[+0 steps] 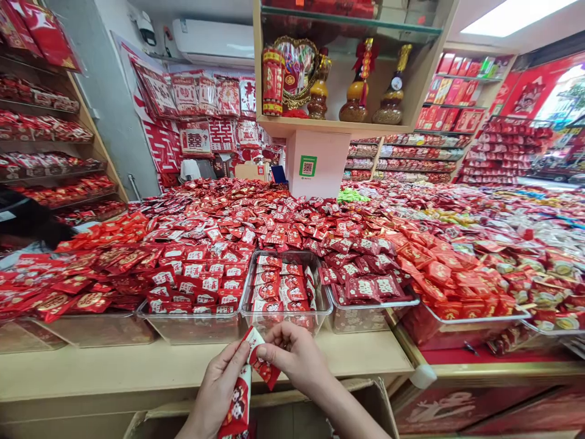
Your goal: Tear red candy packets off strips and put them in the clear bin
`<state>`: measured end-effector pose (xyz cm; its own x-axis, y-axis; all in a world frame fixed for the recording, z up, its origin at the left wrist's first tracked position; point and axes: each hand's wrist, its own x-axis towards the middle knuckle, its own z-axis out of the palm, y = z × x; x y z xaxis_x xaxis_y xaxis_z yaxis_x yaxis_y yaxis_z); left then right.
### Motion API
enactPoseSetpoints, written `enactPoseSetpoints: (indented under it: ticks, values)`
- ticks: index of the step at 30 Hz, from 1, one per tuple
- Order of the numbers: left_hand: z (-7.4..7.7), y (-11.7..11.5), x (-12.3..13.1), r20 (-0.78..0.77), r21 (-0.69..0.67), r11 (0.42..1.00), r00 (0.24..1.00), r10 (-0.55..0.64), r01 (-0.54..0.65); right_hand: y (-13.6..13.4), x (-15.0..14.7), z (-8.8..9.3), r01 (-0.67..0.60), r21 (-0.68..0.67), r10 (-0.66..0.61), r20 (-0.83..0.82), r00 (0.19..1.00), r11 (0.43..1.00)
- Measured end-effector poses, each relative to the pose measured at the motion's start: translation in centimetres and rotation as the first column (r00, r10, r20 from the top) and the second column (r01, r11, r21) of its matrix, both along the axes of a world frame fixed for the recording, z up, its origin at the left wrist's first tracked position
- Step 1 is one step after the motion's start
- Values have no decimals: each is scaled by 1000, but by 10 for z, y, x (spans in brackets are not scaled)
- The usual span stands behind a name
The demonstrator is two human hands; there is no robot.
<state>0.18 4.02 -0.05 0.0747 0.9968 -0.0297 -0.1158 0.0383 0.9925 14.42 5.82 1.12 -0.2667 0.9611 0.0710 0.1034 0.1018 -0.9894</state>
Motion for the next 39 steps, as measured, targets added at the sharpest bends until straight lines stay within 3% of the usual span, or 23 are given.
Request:
enactPoseSetpoints:
  ticks: [2, 4, 8, 11, 18, 23, 29, 32, 34, 37, 39]
  values:
    - [0, -1, 1, 0, -8, 999, 999, 40, -40, 2, -3, -6, 24, -103, -43, -189, 981, 994]
    - [0, -2, 2, -7, -12, 998, 998, 60, -60, 2, -5, -8, 62, -132, -95, -256, 962, 989]
    - [-2, -1, 2, -39, -33, 999, 999, 33, -34, 1, -6, -10, 95, -99, -118, -272, 955, 991]
    - [-2, 0, 4, -47, -36, 996, 996, 78, -79, -1, -6, -12, 114, -90, -135, -275, 952, 989]
    - [1, 0, 5, 29, -64, 994, 996, 87, -85, -2, -6, -15, 65, -117, -100, -324, 941, 991]
    - [-1, -1, 5, 57, -54, 995, 995, 88, -85, -1, -5, -15, 122, -85, -142, -285, 948, 989]
    - [2, 1, 5, 61, -77, 990, 990, 126, -122, -7, -11, -16, 4, -139, -55, -369, 928, 990]
    - [3, 0, 5, 57, -92, 981, 983, 176, -170, -9, -10, -16, 25, -103, -59, -339, 939, 994]
    - [3, -2, 5, 68, -103, 973, 975, 212, -205, -2, -4, -9, 121, -48, -130, -292, 948, 991]
    - [3, -3, 6, 82, -129, 969, 971, 223, -212, 27, 8, 12, 315, 97, -292, -195, 936, 944]
    - [1, -3, 6, 89, -130, 976, 979, 186, -174, 59, 14, 26, 345, 202, -338, -69, 938, 917]
